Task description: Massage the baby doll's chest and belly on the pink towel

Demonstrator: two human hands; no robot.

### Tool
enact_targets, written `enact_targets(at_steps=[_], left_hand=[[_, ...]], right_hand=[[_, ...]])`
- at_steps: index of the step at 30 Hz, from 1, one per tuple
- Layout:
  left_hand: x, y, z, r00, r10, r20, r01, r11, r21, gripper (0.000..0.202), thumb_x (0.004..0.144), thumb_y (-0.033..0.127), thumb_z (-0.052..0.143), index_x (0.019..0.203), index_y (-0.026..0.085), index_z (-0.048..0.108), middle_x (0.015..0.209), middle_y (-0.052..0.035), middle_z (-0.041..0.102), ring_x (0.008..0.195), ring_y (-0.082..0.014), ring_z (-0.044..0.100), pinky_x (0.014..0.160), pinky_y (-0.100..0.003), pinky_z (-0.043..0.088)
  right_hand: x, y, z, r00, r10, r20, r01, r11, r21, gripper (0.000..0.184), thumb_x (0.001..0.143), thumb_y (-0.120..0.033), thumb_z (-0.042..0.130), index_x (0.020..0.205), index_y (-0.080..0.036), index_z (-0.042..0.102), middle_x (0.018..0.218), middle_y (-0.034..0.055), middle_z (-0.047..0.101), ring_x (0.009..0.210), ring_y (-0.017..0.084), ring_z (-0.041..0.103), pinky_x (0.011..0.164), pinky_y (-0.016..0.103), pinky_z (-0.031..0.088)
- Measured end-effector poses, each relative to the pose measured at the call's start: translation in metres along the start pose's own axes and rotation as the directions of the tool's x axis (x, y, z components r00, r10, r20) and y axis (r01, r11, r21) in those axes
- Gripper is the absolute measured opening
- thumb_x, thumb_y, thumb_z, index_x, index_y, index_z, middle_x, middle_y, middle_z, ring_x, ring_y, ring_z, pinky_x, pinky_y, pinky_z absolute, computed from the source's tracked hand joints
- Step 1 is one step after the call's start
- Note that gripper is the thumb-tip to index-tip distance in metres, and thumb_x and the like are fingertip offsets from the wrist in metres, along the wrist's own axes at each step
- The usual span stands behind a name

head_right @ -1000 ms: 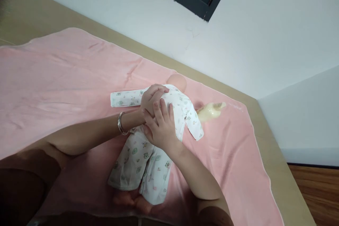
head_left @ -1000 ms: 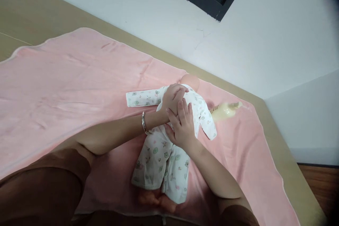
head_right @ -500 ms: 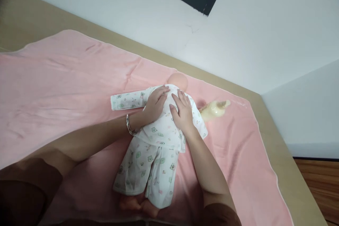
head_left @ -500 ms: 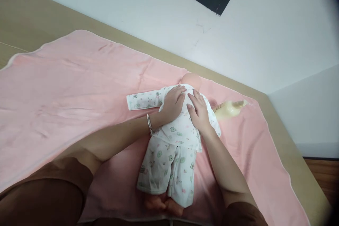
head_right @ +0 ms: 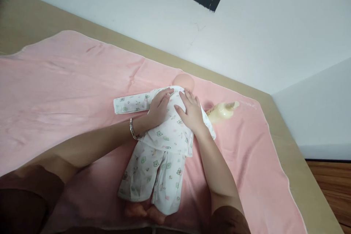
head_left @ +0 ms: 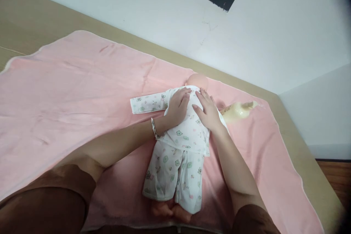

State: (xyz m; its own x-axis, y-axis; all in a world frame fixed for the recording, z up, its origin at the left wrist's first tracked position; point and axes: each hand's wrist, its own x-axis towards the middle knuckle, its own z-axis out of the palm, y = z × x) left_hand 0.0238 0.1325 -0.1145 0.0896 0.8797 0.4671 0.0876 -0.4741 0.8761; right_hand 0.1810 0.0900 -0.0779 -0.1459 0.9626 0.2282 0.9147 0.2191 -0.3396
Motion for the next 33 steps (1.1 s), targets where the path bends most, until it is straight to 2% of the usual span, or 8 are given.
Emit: enact_targets(at_steps=[2, 4, 8, 11, 15, 21, 26, 33], left_hand=[[0.0, 0.001, -0.001, 1.0, 0.0, -0.006, 0.001, 1.0, 0.022, 0.038, 0.104, 0.039, 0.034, 0.117, 0.02, 0.064, 0.127, -0.008, 0.068, 0.124, -0.0206, 0.06, 0.113, -0.041, 0.045], [0.0, 0.001, -0.001, 1.0, 0.003, -0.006, -0.003, 0.999, 0.036, 0.039, 0.104, 0.04, 0.032, 0.117, 0.02, 0.063, 0.127, -0.0086, 0.068, 0.124, -0.0202, 0.06, 0.113, -0.041, 0.046], [0.0, -0.001, 0.0, 1.0, 0.02, -0.004, -0.02, 0.999, 0.043, 0.04, 0.104, 0.04, 0.031, 0.117, 0.021, 0.063, 0.125, -0.008, 0.068, 0.123, -0.0189, 0.06, 0.112, -0.038, 0.046], [0.001, -0.004, 0.001, 1.0, 0.017, -0.004, -0.016, 0.999, 0.052, 0.039, 0.104, 0.039, 0.031, 0.116, 0.022, 0.063, 0.124, -0.0075, 0.068, 0.121, -0.0184, 0.061, 0.112, -0.037, 0.046], [0.002, -0.008, 0.003, 1.0, 0.01, 0.005, -0.01, 0.998, 0.058, 0.034, 0.103, 0.034, 0.035, 0.116, 0.021, 0.064, 0.125, -0.0075, 0.068, 0.121, -0.0191, 0.061, 0.111, -0.038, 0.046], [0.003, -0.005, 0.002, 0.999, -0.015, 0.033, 0.01, 0.99, 0.137, 0.029, 0.094, 0.021, 0.046, 0.117, 0.021, 0.062, 0.127, -0.0073, 0.067, 0.122, -0.0212, 0.06, 0.111, -0.04, 0.046], [0.004, -0.002, 0.001, 0.994, 0.055, 0.097, -0.081, 0.952, 0.295, 0.031, 0.091, 0.02, 0.047, 0.119, 0.015, 0.06, 0.127, -0.0124, 0.065, 0.124, -0.0243, 0.057, 0.114, -0.041, 0.041], [0.006, -0.002, 0.001, 0.976, 0.086, 0.199, -0.184, 0.812, 0.554, 0.036, 0.093, 0.026, 0.047, 0.125, 0.012, 0.057, 0.132, -0.0148, 0.062, 0.128, -0.0297, 0.053, 0.114, -0.046, 0.039]], right_hand=[[-0.006, -0.01, 0.006, 0.993, 0.1, -0.057, -0.102, 0.994, -0.039, 0.06, 0.102, -0.046, 0.036, 0.154, -0.016, 0.036, 0.163, 0.0172, 0.03, 0.153, 0.031, 0.024, 0.121, 0.063, 0.018], [-0.014, -0.024, 0.011, 0.986, 0.139, -0.09, -0.146, 0.986, -0.08, 0.059, 0.102, -0.041, 0.033, 0.154, -0.012, 0.036, 0.162, 0.02, 0.03, 0.153, 0.034, 0.023, 0.12, 0.064, 0.02], [-0.023, -0.039, 0.01, 1.0, 0.014, -0.003, -0.015, 0.988, -0.151, 0.057, 0.101, -0.037, 0.037, 0.155, -0.02, 0.035, 0.165, 0.0106, 0.027, 0.154, 0.035, 0.015, 0.12, 0.066, 0.018], [-0.02, -0.035, 0.005, 0.996, -0.062, 0.066, 0.072, 0.987, -0.147, 0.057, 0.1, -0.036, 0.039, 0.155, -0.026, 0.034, 0.165, 0.0042, 0.027, 0.155, 0.033, 0.012, 0.12, 0.069, 0.014], [-0.013, -0.024, 0.005, 0.995, -0.083, 0.063, 0.088, 0.992, -0.094, 0.057, 0.099, -0.038, 0.041, 0.154, -0.026, 0.035, 0.166, 0.0025, 0.025, 0.155, 0.032, 0.012, 0.121, 0.068, 0.01], [-0.012, -0.018, 0.011, 0.999, 0.046, -0.029, -0.048, 0.997, -0.06, 0.059, 0.101, -0.045, 0.036, 0.154, -0.019, 0.037, 0.165, 0.0089, 0.026, 0.154, 0.031, 0.018, 0.123, 0.061, 0.016], [-0.016, -0.023, 0.012, 0.963, 0.215, -0.162, -0.244, 0.952, -0.186, 0.068, 0.1, -0.049, 0.037, 0.148, -0.001, 0.041, 0.152, 0.0259, 0.045, 0.146, 0.04, 0.036, 0.119, 0.057, 0.027], [-0.013, -0.016, 0.011, 0.982, 0.135, -0.133, -0.163, 0.957, -0.24, 0.064, 0.1, -0.046, 0.037, 0.146, -0.002, 0.043, 0.148, 0.0246, 0.05, 0.141, 0.039, 0.042, 0.118, 0.056, 0.029]])
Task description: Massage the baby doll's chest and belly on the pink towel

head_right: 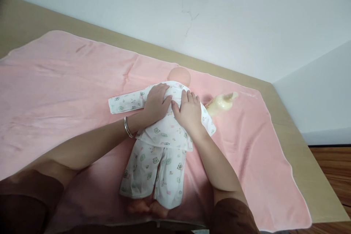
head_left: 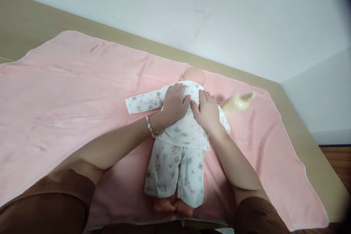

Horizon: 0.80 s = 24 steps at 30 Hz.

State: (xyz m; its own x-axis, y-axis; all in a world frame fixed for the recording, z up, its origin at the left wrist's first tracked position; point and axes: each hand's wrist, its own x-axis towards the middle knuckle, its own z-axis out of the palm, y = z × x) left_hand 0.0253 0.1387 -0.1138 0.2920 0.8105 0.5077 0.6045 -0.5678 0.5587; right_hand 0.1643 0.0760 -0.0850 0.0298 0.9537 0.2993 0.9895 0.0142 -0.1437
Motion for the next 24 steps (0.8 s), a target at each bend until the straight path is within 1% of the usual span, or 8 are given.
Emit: enact_targets(at_steps=[4, 8, 11, 15, 17, 20, 22, 24], left_hand=[[0.0, -0.001, 0.002, 0.998, 0.05, 0.026, -0.053, 0.994, 0.095, 0.043, 0.095, 0.03, 0.045, 0.131, 0.007, 0.054, 0.14, -0.0195, 0.055, 0.134, -0.0335, 0.047, 0.118, -0.049, 0.034], [0.002, -0.003, 0.001, 0.992, 0.095, 0.078, -0.103, 0.989, 0.106, 0.047, 0.097, 0.03, 0.042, 0.137, 0.007, 0.051, 0.144, -0.0197, 0.053, 0.137, -0.0338, 0.045, 0.119, -0.052, 0.031], [0.003, -0.003, -0.003, 0.98, 0.171, 0.099, -0.18, 0.979, 0.091, 0.045, 0.099, 0.028, 0.038, 0.138, 0.011, 0.053, 0.143, -0.0172, 0.054, 0.137, -0.0316, 0.046, 0.118, -0.053, 0.031], [0.001, -0.001, -0.008, 0.965, 0.254, 0.067, -0.259, 0.963, 0.078, 0.04, 0.1, 0.025, 0.034, 0.128, 0.011, 0.06, 0.131, -0.0168, 0.063, 0.128, -0.0284, 0.054, 0.114, -0.049, 0.039], [-0.002, 0.0, -0.009, 0.964, 0.262, 0.041, -0.264, 0.96, 0.087, 0.039, 0.101, 0.026, 0.035, 0.122, 0.011, 0.064, 0.129, -0.0168, 0.065, 0.127, -0.0287, 0.055, 0.113, -0.047, 0.041], [-0.006, 0.001, -0.009, 0.971, 0.237, 0.013, -0.237, 0.968, 0.088, 0.037, 0.101, 0.028, 0.037, 0.117, 0.013, 0.067, 0.128, -0.0143, 0.066, 0.127, -0.0287, 0.056, 0.112, -0.046, 0.043], [-0.006, 0.001, -0.008, 0.98, 0.199, 0.009, -0.199, 0.977, 0.074, 0.037, 0.1, 0.029, 0.039, 0.12, 0.014, 0.065, 0.13, -0.0143, 0.065, 0.129, -0.0289, 0.056, 0.113, -0.047, 0.042], [-0.005, 0.0, -0.005, 0.988, 0.155, 0.018, -0.156, 0.986, 0.056, 0.039, 0.099, 0.031, 0.041, 0.127, 0.011, 0.061, 0.137, -0.0163, 0.061, 0.133, -0.0301, 0.052, 0.116, -0.05, 0.038]], right_hand=[[0.007, 0.013, 0.002, 0.994, -0.102, 0.047, 0.099, 0.993, 0.06, 0.063, 0.1, -0.046, 0.036, 0.149, -0.007, 0.038, 0.151, 0.0216, 0.046, 0.141, 0.035, 0.041, 0.117, 0.057, 0.03], [0.01, 0.017, 0.001, 0.988, -0.132, 0.081, 0.127, 0.99, 0.061, 0.063, 0.101, -0.046, 0.034, 0.152, -0.009, 0.034, 0.155, 0.0207, 0.042, 0.144, 0.035, 0.036, 0.117, 0.058, 0.028], [0.005, 0.009, -0.002, 0.988, -0.129, 0.083, 0.13, 0.991, -0.008, 0.059, 0.103, -0.043, 0.031, 0.152, -0.01, 0.035, 0.154, 0.0207, 0.043, 0.143, 0.035, 0.038, 0.116, 0.058, 0.03], [-0.008, -0.009, -0.006, 0.998, -0.07, 0.005, 0.07, 0.982, -0.176, 0.055, 0.104, -0.037, 0.028, 0.148, -0.006, 0.044, 0.144, 0.0247, 0.053, 0.136, 0.037, 0.048, 0.114, 0.055, 0.033], [-0.014, -0.016, -0.007, 0.999, -0.045, -0.03, 0.038, 0.976, -0.217, 0.055, 0.105, -0.036, 0.027, 0.145, -0.005, 0.047, 0.138, 0.0255, 0.058, 0.131, 0.037, 0.053, 0.114, 0.053, 0.034], [-0.016, -0.018, -0.007, 0.999, -0.016, -0.043, 0.007, 0.979, -0.205, 0.054, 0.104, -0.037, 0.03, 0.143, -0.005, 0.05, 0.136, 0.0249, 0.061, 0.128, 0.036, 0.056, 0.114, 0.053, 0.034], [-0.013, -0.013, -0.006, 1.0, -0.013, -0.02, 0.009, 0.988, -0.155, 0.055, 0.103, -0.038, 0.034, 0.145, -0.005, 0.048, 0.141, 0.0248, 0.057, 0.133, 0.037, 0.052, 0.116, 0.053, 0.032], [-0.006, -0.003, -0.003, 0.999, -0.032, 0.028, 0.034, 0.997, -0.068, 0.058, 0.103, -0.04, 0.034, 0.15, -0.006, 0.042, 0.15, 0.0235, 0.048, 0.142, 0.037, 0.043, 0.118, 0.056, 0.028]])
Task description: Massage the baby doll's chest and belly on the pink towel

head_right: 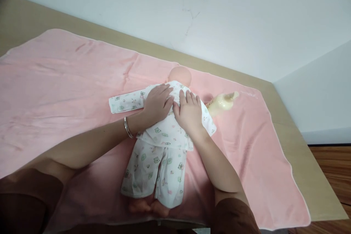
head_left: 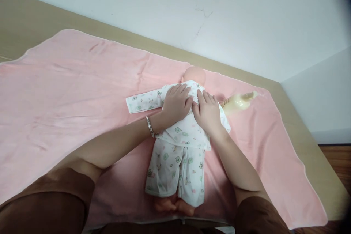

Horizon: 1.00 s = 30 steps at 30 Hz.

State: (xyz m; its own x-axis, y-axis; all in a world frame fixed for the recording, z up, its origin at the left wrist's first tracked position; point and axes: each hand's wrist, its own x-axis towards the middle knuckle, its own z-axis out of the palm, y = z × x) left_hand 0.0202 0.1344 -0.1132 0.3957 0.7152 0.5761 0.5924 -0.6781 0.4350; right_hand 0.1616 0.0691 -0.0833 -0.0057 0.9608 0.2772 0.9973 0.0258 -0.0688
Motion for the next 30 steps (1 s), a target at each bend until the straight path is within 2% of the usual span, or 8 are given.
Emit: enact_targets(at_steps=[4, 7, 11, 15, 19, 22, 25, 30], left_hand=[[0.005, -0.005, 0.005, 0.998, -0.047, 0.034, 0.048, 0.998, -0.03, 0.045, 0.098, 0.032, 0.043, 0.135, 0.01, 0.054, 0.145, -0.0173, 0.055, 0.14, -0.0321, 0.045, 0.119, -0.053, 0.032], [0.004, -0.006, 0.004, 0.999, 0.026, 0.019, -0.025, 0.999, -0.038, 0.041, 0.1, 0.028, 0.038, 0.131, 0.011, 0.058, 0.138, -0.0139, 0.062, 0.135, -0.0293, 0.051, 0.118, -0.051, 0.035], [-0.001, -0.002, -0.003, 0.994, 0.106, -0.035, -0.107, 0.994, -0.023, 0.039, 0.102, 0.032, 0.035, 0.116, 0.014, 0.066, 0.125, -0.0134, 0.069, 0.126, -0.0277, 0.059, 0.111, -0.048, 0.044], [-0.004, 0.002, -0.006, 0.995, 0.069, -0.07, -0.07, 0.998, -0.006, 0.04, 0.101, 0.035, 0.036, 0.106, 0.014, 0.069, 0.121, -0.0141, 0.071, 0.121, -0.0281, 0.061, 0.107, -0.047, 0.047], [-0.001, -0.001, -0.001, 1.0, -0.02, -0.017, 0.019, 0.999, -0.028, 0.043, 0.102, 0.036, 0.033, 0.124, 0.012, 0.062, 0.137, -0.0158, 0.062, 0.134, -0.0291, 0.052, 0.116, -0.05, 0.038], [0.003, -0.006, 0.005, 0.998, -0.047, 0.037, 0.049, 0.996, -0.072, 0.045, 0.101, 0.036, 0.037, 0.135, 0.012, 0.055, 0.147, -0.0158, 0.053, 0.143, -0.0309, 0.042, 0.12, -0.053, 0.03], [0.004, -0.01, 0.007, 0.998, -0.037, 0.054, 0.042, 0.994, -0.105, 0.043, 0.099, 0.033, 0.039, 0.135, 0.015, 0.055, 0.148, -0.014, 0.053, 0.143, -0.0298, 0.043, 0.121, -0.054, 0.028], [0.003, -0.009, 0.002, 0.999, 0.05, -0.015, -0.052, 0.989, -0.141, 0.036, 0.099, 0.03, 0.04, 0.123, 0.017, 0.063, 0.135, -0.0114, 0.064, 0.131, -0.0245, 0.054, 0.118, -0.048, 0.037]], right_hand=[[0.013, 0.024, 0.006, 0.994, -0.095, 0.057, 0.083, 0.979, 0.186, 0.066, 0.101, -0.052, 0.036, 0.155, -0.014, 0.034, 0.161, 0.0176, 0.034, 0.151, 0.032, 0.027, 0.122, 0.06, 0.019], [0.015, 0.027, 0.005, 0.991, -0.119, 0.056, 0.105, 0.972, 0.21, 0.068, 0.101, -0.054, 0.038, 0.155, -0.014, 0.034, 0.161, 0.0176, 0.035, 0.151, 0.031, 0.028, 0.122, 0.06, 0.02], [0.0, 0.001, -0.004, 0.999, -0.053, -0.01, 0.053, 0.998, 0.041, 0.054, 0.104, -0.04, 0.035, 0.146, -0.01, 0.047, 0.145, 0.0201, 0.055, 0.14, 0.033, 0.047, 0.12, 0.058, 0.024], [-0.012, -0.022, -0.006, 0.993, 0.018, -0.113, -0.032, 0.992, -0.126, 0.051, 0.105, -0.032, 0.028, 0.137, -0.004, 0.056, 0.131, 0.0237, 0.064, 0.127, 0.033, 0.058, 0.121, 0.056, 0.02], [-0.003, -0.01, -0.002, 0.998, 0.059, -0.023, -0.058, 0.998, 0.022, 0.054, 0.103, -0.038, 0.034, 0.148, -0.009, 0.045, 0.15, 0.0219, 0.049, 0.142, 0.034, 0.043, 0.119, 0.06, 0.022], [0.007, 0.007, 0.002, 0.998, 0.005, 0.065, -0.014, 0.99, 0.138, 0.061, 0.103, -0.046, 0.032, 0.155, -0.013, 0.033, 0.161, 0.0191, 0.033, 0.152, 0.034, 0.026, 0.119, 0.062, 0.02], [0.01, 0.015, 0.003, 0.997, -0.047, 0.068, 0.035, 0.984, 0.174, 0.062, 0.104, -0.051, 0.028, 0.156, -0.017, 0.029, 0.163, 0.0167, 0.028, 0.154, 0.032, 0.02, 0.12, 0.064, 0.015], [0.007, 0.011, -0.003, 0.996, -0.085, 0.019, 0.082, 0.986, 0.143, 0.053, 0.105, -0.044, 0.031, 0.149, -0.018, 0.043, 0.153, 0.0156, 0.048, 0.145, 0.03, 0.04, 0.12, 0.064, 0.014]])
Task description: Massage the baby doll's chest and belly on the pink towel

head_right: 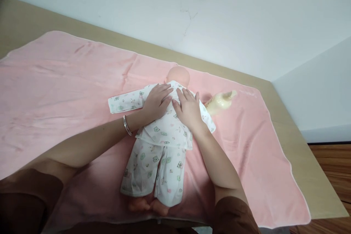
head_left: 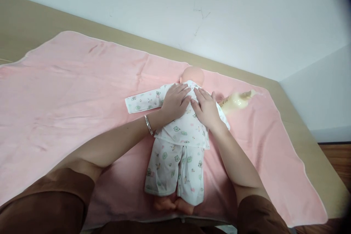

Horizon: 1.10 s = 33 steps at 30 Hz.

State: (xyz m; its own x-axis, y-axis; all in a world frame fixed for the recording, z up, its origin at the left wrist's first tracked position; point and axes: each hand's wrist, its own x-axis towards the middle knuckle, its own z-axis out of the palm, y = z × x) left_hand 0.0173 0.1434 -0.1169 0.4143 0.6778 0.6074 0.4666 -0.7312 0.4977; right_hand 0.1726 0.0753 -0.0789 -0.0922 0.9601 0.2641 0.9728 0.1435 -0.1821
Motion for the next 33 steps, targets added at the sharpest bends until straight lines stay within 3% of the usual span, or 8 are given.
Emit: enact_targets(at_steps=[4, 8, 11, 16, 22, 33], left_hand=[[-0.002, 0.002, -0.003, 0.996, 0.064, -0.063, -0.064, 0.998, 0.007, 0.031, 0.099, 0.027, 0.04, 0.109, 0.017, 0.068, 0.119, -0.01, 0.07, 0.12, -0.0218, 0.061, 0.109, -0.042, 0.047], [-0.003, 0.005, -0.005, 0.994, 0.057, -0.091, -0.053, 0.997, 0.052, 0.031, 0.098, 0.025, 0.039, 0.103, 0.018, 0.069, 0.113, -0.0096, 0.071, 0.114, -0.0226, 0.061, 0.104, -0.042, 0.05], [-0.004, 0.007, -0.005, 0.995, 0.021, -0.097, -0.013, 0.996, 0.083, 0.03, 0.097, 0.026, 0.04, 0.104, 0.018, 0.069, 0.111, -0.0105, 0.07, 0.112, -0.0243, 0.061, 0.102, -0.042, 0.05], [-0.002, 0.009, -0.005, 0.998, -0.035, -0.043, 0.04, 0.994, 0.106, 0.033, 0.096, 0.027, 0.041, 0.115, 0.015, 0.065, 0.119, -0.0125, 0.068, 0.117, -0.0274, 0.058, 0.105, -0.045, 0.047], [0.0, 0.002, 0.002, 0.997, -0.075, 0.014, 0.075, 0.996, 0.058, 0.039, 0.095, 0.029, 0.042, 0.128, 0.015, 0.059, 0.141, -0.0141, 0.059, 0.136, -0.0288, 0.049, 0.118, -0.051, 0.034], [0.001, 0.001, 0.002, 0.995, -0.091, 0.029, 0.089, 0.995, 0.052, 0.04, 0.095, 0.028, 0.043, 0.13, 0.015, 0.058, 0.143, -0.0141, 0.057, 0.138, -0.0275, 0.048, 0.12, -0.051, 0.032]], right_hand=[[-0.004, -0.011, -0.003, 0.996, -0.01, -0.087, 0.0, 0.994, -0.114, 0.047, 0.106, -0.041, 0.032, 0.137, -0.017, 0.057, 0.132, 0.0145, 0.066, 0.129, 0.028, 0.058, 0.123, 0.059, 0.009], [-0.008, -0.018, 0.002, 0.989, 0.016, -0.144, -0.044, 0.98, -0.192, 0.047, 0.106, -0.038, 0.03, 0.13, -0.014, 0.063, 0.123, 0.0162, 0.071, 0.12, 0.028, 0.064, 0.123, 0.055, 0.013], [-0.007, -0.015, 0.006, 0.992, 0.048, -0.117, -0.067, 0.984, -0.164, 0.049, 0.106, -0.038, 0.029, 0.138, -0.013, 0.057, 0.137, 0.0185, 0.063, 0.131, 0.031, 0.056, 0.121, 0.059, 0.016], [0.0, -0.005, 0.006, 0.996, 0.081, 0.036, -0.081, 0.997, -0.007, 0.057, 0.105, -0.042, 0.025, 0.155, -0.016, 0.032, 0.161, 0.0169, 0.034, 0.151, 0.032, 0.028, 0.118, 0.063, 0.022], [0.001, -0.003, 0.007, 0.996, 0.091, 0.02, -0.092, 0.995, 0.046, 0.057, 0.105, -0.045, 0.025, 0.155, -0.019, 0.032, 0.162, 0.0152, 0.034, 0.152, 0.03, 0.026, 0.12, 0.063, 0.018], [0.0, -0.001, 0.009, 0.996, 0.088, 0.003, -0.088, 0.994, 0.067, 0.057, 0.105, -0.046, 0.024, 0.154, -0.019, 0.034, 0.161, 0.016, 0.034, 0.151, 0.03, 0.026, 0.12, 0.063, 0.018]])
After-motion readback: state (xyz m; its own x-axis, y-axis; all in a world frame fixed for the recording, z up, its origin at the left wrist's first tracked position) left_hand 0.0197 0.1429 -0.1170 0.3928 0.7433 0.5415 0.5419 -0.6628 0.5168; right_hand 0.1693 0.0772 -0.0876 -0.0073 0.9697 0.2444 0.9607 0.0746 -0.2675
